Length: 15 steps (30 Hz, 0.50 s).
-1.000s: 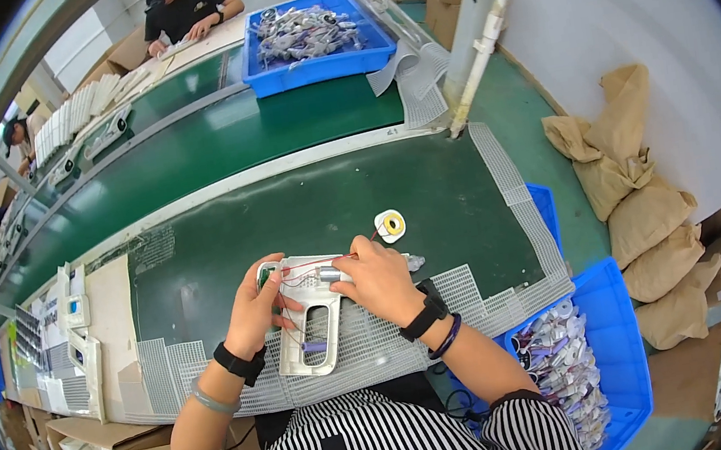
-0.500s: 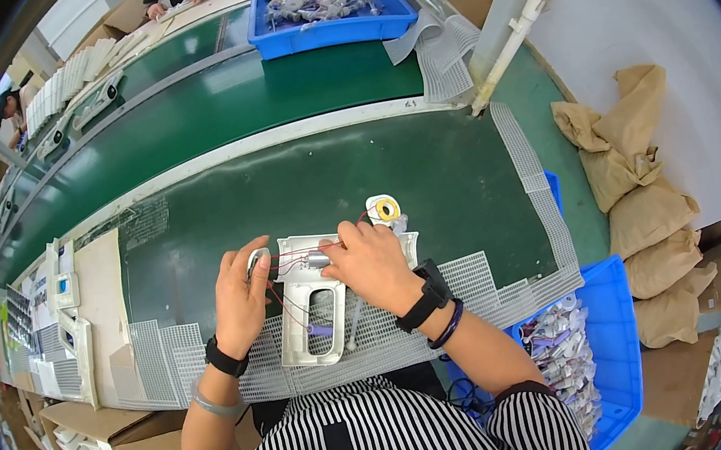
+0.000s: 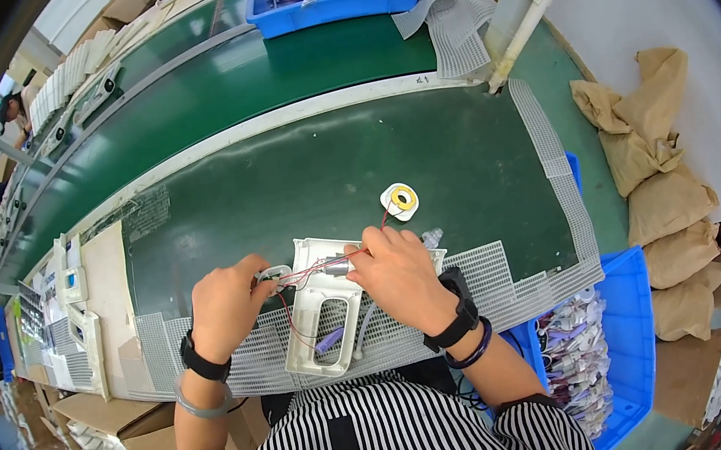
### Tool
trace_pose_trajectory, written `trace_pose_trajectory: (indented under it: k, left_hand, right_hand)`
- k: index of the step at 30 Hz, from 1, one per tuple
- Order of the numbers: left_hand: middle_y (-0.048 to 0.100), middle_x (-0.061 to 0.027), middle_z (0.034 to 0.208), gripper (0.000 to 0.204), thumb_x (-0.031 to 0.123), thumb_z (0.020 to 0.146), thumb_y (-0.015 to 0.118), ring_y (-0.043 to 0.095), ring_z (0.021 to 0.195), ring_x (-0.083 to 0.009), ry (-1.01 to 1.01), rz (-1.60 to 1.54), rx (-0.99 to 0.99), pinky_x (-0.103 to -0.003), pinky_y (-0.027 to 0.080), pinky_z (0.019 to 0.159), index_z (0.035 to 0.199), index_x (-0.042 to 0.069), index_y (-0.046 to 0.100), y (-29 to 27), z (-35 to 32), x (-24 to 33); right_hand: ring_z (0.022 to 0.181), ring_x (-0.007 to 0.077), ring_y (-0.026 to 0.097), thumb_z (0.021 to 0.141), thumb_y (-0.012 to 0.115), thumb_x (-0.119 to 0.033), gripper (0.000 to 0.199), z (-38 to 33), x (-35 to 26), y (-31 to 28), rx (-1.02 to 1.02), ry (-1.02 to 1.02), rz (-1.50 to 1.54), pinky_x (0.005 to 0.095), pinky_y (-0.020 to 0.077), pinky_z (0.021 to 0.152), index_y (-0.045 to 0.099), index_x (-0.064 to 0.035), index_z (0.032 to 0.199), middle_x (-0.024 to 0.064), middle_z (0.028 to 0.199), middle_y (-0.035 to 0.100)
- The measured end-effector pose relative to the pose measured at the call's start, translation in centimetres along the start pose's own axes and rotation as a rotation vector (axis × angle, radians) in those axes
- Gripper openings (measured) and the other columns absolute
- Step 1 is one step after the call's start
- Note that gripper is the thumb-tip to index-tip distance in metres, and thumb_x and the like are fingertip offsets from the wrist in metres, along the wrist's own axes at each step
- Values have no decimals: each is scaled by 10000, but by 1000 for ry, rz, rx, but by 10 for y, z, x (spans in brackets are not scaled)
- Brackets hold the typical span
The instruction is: Assemble internal electronic components and wiring into plastic toy gun housings.
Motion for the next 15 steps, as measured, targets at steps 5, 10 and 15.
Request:
trace_pose_trajectory:
  k: [5, 10, 15]
  left_hand:
    - [669, -83, 645, 186, 197, 928, 734, 666, 568, -270, -126, -163, 374, -345, 478, 525, 1026, 72, 637, 10, -1, 17]
    - [725, -82, 683, 194, 214, 1001, 679, 719, 615, -142, -279, -386, 312, -256, 479, 536, 1048, 46, 592, 42, -3, 7]
    - [643, -84, 599, 228, 262, 991, 677, 611, 497, -272, -264, -437, 402, -382, 419, 480, 1060, 73, 571, 61, -4, 11]
  right_hand:
    - [870, 203, 565, 841, 760, -233, 300, -4, -1, 2, 18, 32, 18, 359, 415, 732, 740, -57, 1084, 36, 907, 535]
    - [871, 208, 562, 844, 750, -224, 310, -3, -3, 1, 29, 43, 45, 362, 410, 728, 737, -47, 1099, 39, 909, 534]
    - [869, 215, 562, 847, 745, -219, 317, -3, -2, 0, 12, 55, 45, 366, 404, 724, 733, -40, 1108, 44, 909, 538]
Point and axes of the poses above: each hand's wrist, its own z-axis towards the middle knuckle, its own y-axis out of the palm, x = y × z, the point moved 1 cm from there along z, towards the middle knuckle
